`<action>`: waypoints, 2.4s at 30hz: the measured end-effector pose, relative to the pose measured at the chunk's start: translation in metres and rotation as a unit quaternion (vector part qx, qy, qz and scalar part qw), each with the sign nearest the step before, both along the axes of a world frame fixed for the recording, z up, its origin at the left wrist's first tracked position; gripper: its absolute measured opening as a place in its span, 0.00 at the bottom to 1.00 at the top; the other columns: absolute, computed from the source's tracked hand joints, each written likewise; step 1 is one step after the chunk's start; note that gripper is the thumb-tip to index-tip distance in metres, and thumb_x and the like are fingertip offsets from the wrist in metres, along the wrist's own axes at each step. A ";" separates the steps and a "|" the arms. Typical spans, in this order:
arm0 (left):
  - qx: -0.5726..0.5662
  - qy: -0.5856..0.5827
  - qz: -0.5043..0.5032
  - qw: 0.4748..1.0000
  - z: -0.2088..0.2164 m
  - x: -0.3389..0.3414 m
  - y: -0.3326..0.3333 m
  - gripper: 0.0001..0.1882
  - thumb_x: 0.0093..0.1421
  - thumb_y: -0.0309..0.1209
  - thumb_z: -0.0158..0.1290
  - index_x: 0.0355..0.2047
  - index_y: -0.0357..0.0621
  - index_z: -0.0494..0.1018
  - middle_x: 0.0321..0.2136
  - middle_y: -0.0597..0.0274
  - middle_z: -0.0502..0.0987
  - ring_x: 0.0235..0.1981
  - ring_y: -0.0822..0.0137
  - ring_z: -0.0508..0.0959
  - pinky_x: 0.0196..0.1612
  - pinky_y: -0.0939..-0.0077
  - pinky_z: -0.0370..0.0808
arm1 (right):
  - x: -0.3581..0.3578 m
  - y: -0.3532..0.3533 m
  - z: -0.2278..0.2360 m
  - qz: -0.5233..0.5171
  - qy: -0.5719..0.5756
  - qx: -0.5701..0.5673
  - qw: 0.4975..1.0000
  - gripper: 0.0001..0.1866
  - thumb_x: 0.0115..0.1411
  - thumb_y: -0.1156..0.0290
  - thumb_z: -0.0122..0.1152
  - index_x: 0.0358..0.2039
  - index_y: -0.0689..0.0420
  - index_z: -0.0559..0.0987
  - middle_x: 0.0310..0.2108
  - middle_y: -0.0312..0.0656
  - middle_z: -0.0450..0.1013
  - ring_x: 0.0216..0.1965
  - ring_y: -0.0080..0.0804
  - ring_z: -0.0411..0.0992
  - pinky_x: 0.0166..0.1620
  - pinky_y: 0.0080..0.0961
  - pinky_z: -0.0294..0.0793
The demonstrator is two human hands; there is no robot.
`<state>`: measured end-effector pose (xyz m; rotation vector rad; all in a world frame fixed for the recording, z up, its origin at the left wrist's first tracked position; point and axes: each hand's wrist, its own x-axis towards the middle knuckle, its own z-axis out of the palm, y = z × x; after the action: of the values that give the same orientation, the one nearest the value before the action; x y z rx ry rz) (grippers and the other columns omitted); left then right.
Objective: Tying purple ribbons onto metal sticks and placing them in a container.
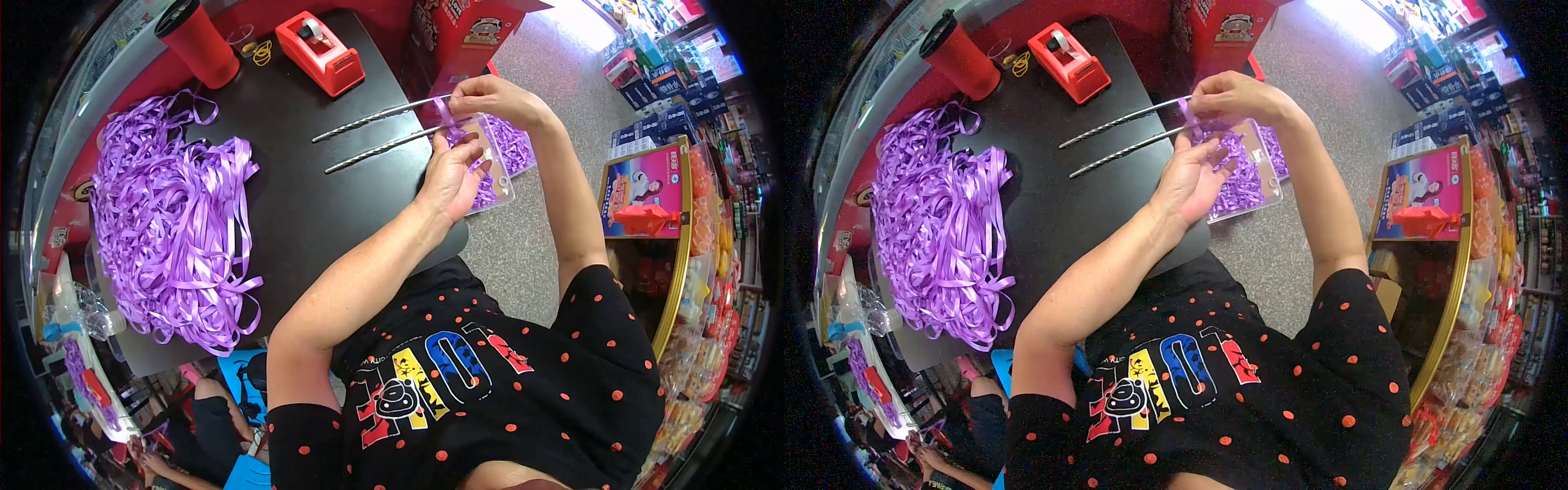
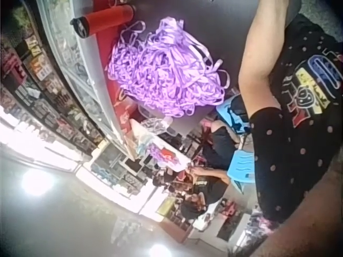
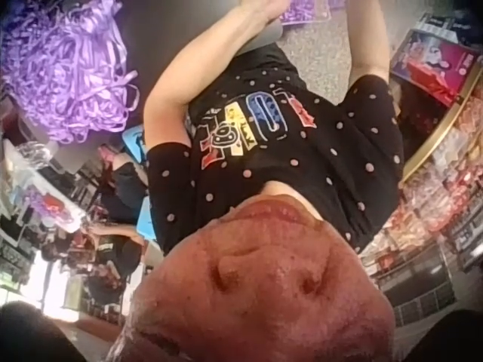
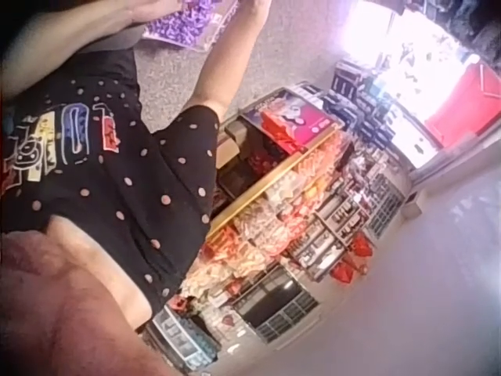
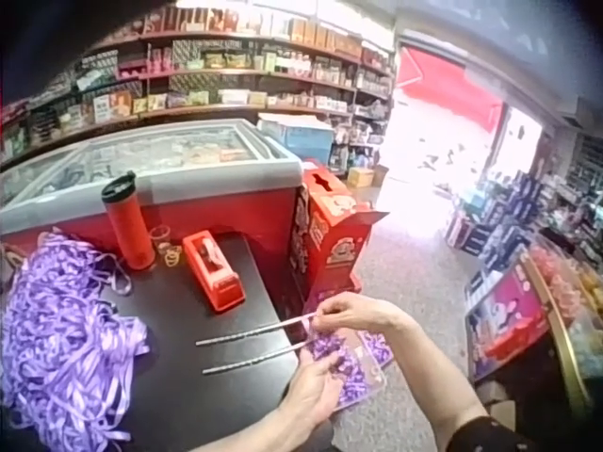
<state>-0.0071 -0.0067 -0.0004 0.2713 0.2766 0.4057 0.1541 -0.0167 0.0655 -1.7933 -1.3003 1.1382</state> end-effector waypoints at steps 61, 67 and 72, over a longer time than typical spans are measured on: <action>-0.055 0.026 -0.015 0.998 0.006 -0.008 0.003 0.25 0.54 0.18 0.50 0.50 0.56 0.58 0.43 0.64 0.67 0.43 0.68 0.70 0.50 0.64 0.66 | -0.028 0.008 -0.107 -0.206 0.574 0.028 0.792 0.08 0.55 0.69 0.62 0.32 0.59 0.77 0.31 0.38 0.75 0.28 0.23 0.73 0.30 0.17 0.75; -0.044 0.026 -0.006 0.999 0.007 -0.008 0.001 0.27 0.54 0.18 0.49 0.52 0.54 0.57 0.43 0.62 0.66 0.43 0.67 0.69 0.50 0.64 0.67 | 0.016 0.006 -0.111 -0.109 0.536 -0.026 0.837 0.08 0.54 0.71 0.61 0.34 0.59 0.78 0.30 0.39 0.76 0.31 0.25 0.74 0.35 0.22 0.76; -0.031 0.028 0.003 0.999 0.006 -0.009 0.001 0.28 0.54 0.19 0.49 0.54 0.51 0.55 0.43 0.61 0.64 0.43 0.66 0.68 0.49 0.64 0.67 | 0.017 0.007 -0.100 -0.123 0.448 -0.043 0.884 0.07 0.54 0.71 0.61 0.32 0.59 0.78 0.30 0.37 0.76 0.31 0.25 0.73 0.36 0.23 0.74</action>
<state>-0.0157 -0.0056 0.0060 0.2218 0.3442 0.3946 0.1708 -0.0098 -0.0346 -1.1551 -0.4582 1.6018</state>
